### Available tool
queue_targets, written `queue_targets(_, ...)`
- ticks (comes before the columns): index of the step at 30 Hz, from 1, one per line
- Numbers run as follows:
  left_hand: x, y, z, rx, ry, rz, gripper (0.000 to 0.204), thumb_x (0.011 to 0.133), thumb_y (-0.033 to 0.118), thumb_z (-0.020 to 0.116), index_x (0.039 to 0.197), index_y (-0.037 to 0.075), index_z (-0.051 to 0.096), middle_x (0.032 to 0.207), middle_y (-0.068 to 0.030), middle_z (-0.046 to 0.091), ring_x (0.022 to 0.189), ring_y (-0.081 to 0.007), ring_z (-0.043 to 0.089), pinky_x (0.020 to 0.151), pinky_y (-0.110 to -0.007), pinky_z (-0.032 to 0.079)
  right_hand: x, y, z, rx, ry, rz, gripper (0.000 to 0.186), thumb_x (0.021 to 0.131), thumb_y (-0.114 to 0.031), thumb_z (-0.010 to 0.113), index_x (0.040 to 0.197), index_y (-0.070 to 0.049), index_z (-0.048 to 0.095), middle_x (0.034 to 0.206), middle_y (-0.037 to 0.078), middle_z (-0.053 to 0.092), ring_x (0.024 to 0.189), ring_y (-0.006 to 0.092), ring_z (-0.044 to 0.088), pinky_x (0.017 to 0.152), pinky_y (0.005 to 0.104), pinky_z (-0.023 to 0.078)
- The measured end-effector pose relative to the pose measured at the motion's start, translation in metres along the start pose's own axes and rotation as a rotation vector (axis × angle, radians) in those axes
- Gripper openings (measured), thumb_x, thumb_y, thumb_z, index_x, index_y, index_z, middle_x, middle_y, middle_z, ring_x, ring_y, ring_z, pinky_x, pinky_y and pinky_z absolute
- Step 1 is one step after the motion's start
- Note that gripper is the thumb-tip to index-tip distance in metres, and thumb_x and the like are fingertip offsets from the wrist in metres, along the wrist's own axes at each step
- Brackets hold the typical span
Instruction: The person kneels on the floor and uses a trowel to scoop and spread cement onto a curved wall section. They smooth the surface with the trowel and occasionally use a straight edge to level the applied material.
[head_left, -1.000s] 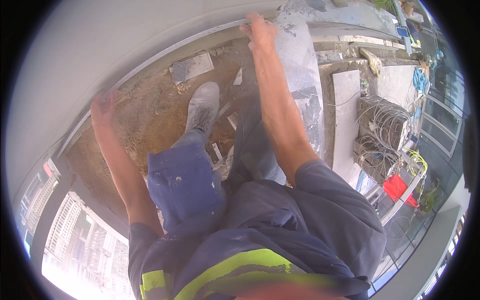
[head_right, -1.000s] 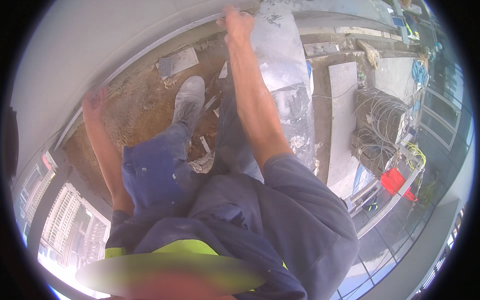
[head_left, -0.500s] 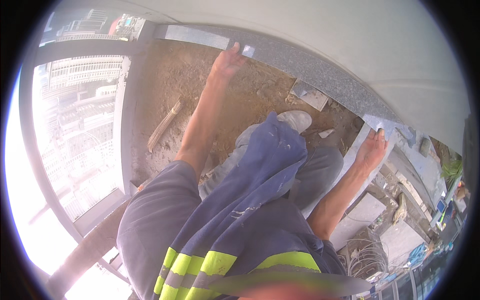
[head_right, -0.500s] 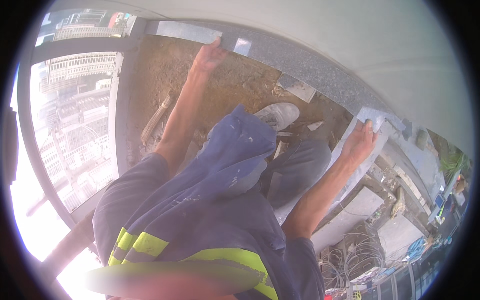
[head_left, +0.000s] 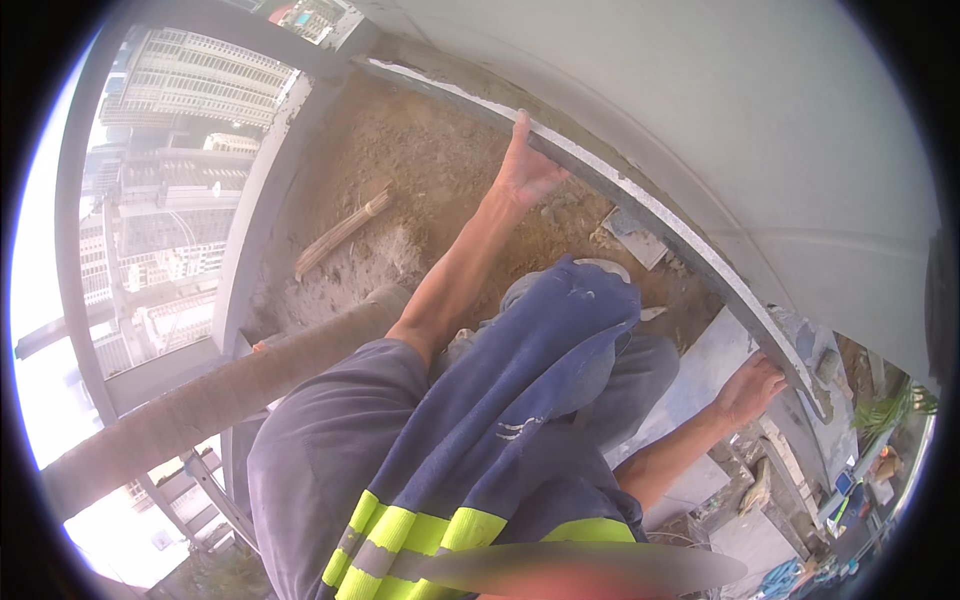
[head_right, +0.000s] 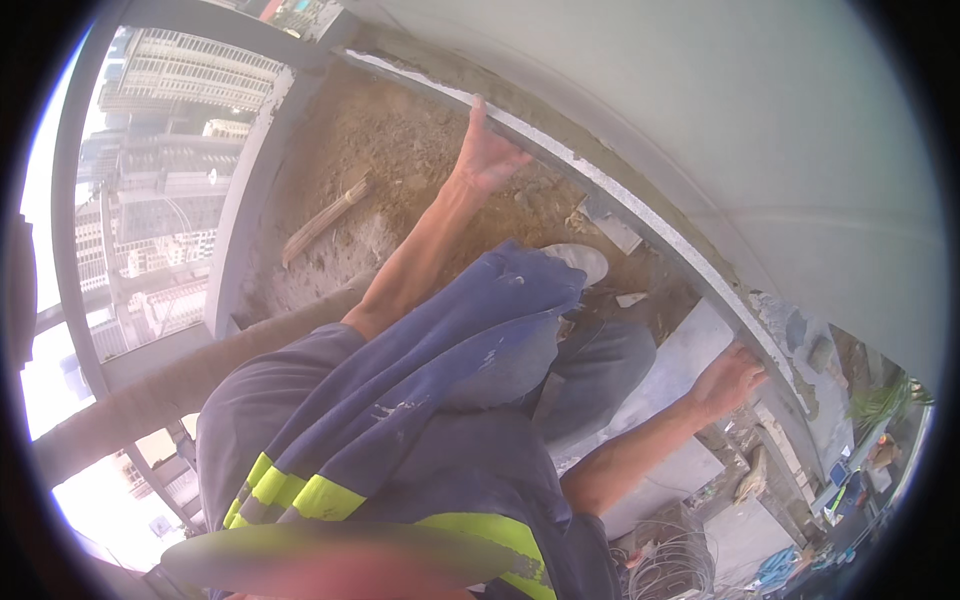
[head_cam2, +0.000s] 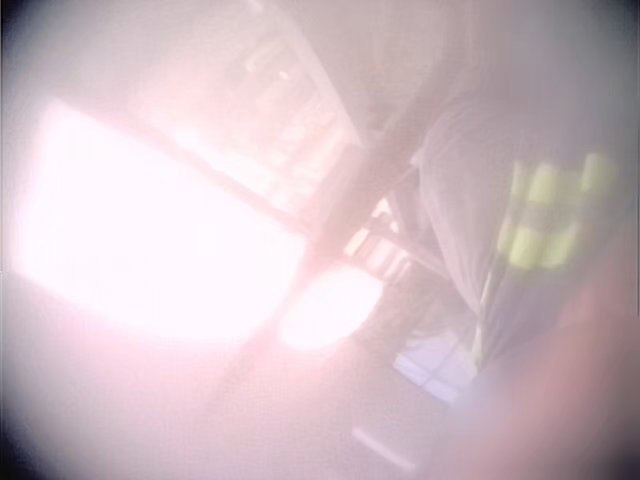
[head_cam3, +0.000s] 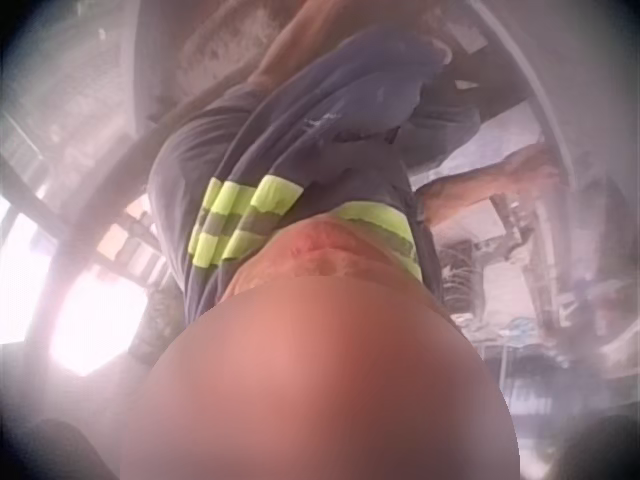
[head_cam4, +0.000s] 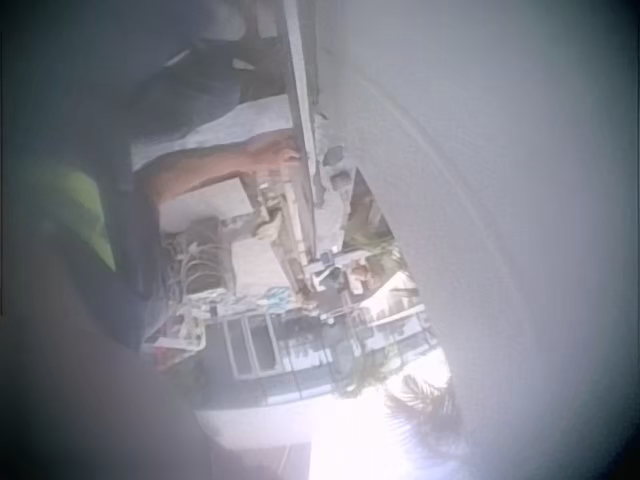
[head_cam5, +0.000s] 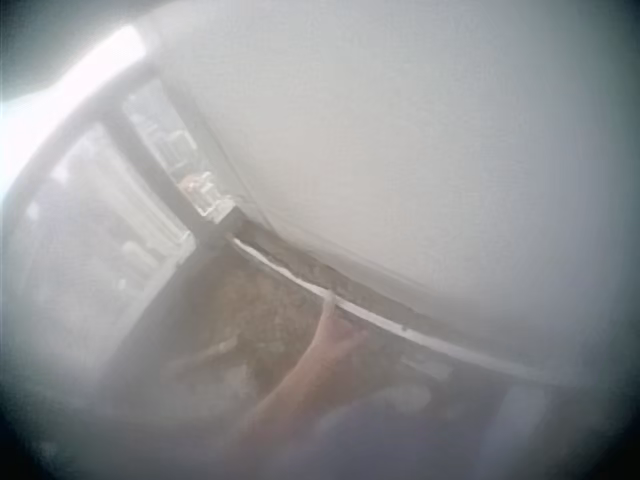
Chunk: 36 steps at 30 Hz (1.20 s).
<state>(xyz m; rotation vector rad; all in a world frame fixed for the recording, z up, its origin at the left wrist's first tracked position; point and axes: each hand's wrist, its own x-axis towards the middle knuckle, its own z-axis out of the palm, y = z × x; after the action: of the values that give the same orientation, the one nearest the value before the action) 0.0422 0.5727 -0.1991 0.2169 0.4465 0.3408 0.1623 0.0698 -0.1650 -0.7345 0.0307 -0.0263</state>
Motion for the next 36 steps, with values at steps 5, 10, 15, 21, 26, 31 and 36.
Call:
queue_targets(5,0.007,-0.002,0.009,0.091,-0.056,0.105,0.074,0.088,0.041,0.071,0.149,0.01,0.045,0.15,-0.0103,0.052,0.138,-0.03,0.049,0.113,-0.05,0.043,-0.033,0.015,0.01,0.155,0.059,0.101,0.04,0.098,-0.004,0.063,0.138,-0.003,0.056,0.15,0.014,0.054,0.144,0.036,0.043,0.129,0.0584,0.025)
queue_targets(10,0.032,0.013,-0.014,0.159,-0.038,0.102,0.061,0.076,0.046,0.078,0.124,0.013,0.062,0.113,-0.0093,0.064,0.098,-0.0286,0.064,0.094,-0.05,0.055,-0.05,0.014,-0.002,0.147,0.056,0.248,0.059,0.088,-0.003,0.064,0.145,0.0,0.052,0.153,0.02,0.05,0.152,0.0409,0.034,0.129,0.0657,0.018)
queue_targets(15,0.036,0.02,-0.008,0.165,-0.097,0.085,0.061,0.07,0.048,0.082,0.118,0.017,0.063,0.1,-0.0096,0.067,0.089,-0.0317,0.068,0.092,-0.054,0.055,-0.059,0.01,0.003,0.211,-0.123,0.238,0.069,0.083,-0.01,0.072,0.148,0.0,0.051,0.157,0.024,0.046,0.156,0.0444,0.026,0.13,0.0662,0.011)
queue_targets(21,0.015,0.016,-0.011,0.147,-0.21,0.066,0.072,0.067,0.047,0.085,0.129,0.021,0.058,0.099,-0.0084,0.067,0.101,-0.0355,0.068,0.104,-0.059,0.051,-0.064,-0.01,0.052,0.393,-0.183,0.285,0.079,0.078,-0.019,0.083,0.148,0.001,0.051,0.156,0.025,0.046,0.155,0.0488,0.026,0.13,0.0664,0.008)
queue_targets(26,-0.011,0.008,-0.008,0.067,-0.354,0.011,0.078,0.068,0.039,0.085,0.137,0.018,0.056,0.118,-0.0138,0.066,0.119,-0.039,0.062,0.113,-0.061,0.044,-0.064,-0.032,0.041,0.18,0.094,0.189,0.077,0.079,-0.017,0.082,0.145,0.007,0.05,0.157,0.028,0.045,0.154,0.0502,0.026,0.129,0.0684,0.011)
queue_targets(31,-0.026,-0.02,0.074,0.272,-0.399,-0.104,0.093,0.073,0.019,0.077,0.154,0.001,0.035,0.162,-0.026,0.034,0.152,-0.0465,0.033,0.123,-0.064,0.033,-0.064,-0.048,-0.011,0.405,-0.003,0.096,0.077,0.078,-0.017,0.075,0.146,0.007,0.049,0.158,0.028,0.043,0.157,0.047,0.024,0.128,0.0686,0.01)
queue_targets(36,-0.066,-0.063,0.048,0.543,-0.282,-0.051,0.107,0.08,0.013,0.07,0.165,-0.003,0.006,0.169,-0.0253,0.022,0.158,-0.0448,0.021,0.129,-0.058,0.029,-0.043,-0.039,-0.055,0.252,0.051,-0.006,0.073,0.089,-0.029,0.074,0.15,0.002,0.048,0.163,0.031,0.035,0.153,0.0519,0.03,0.127,0.0574,0.026)
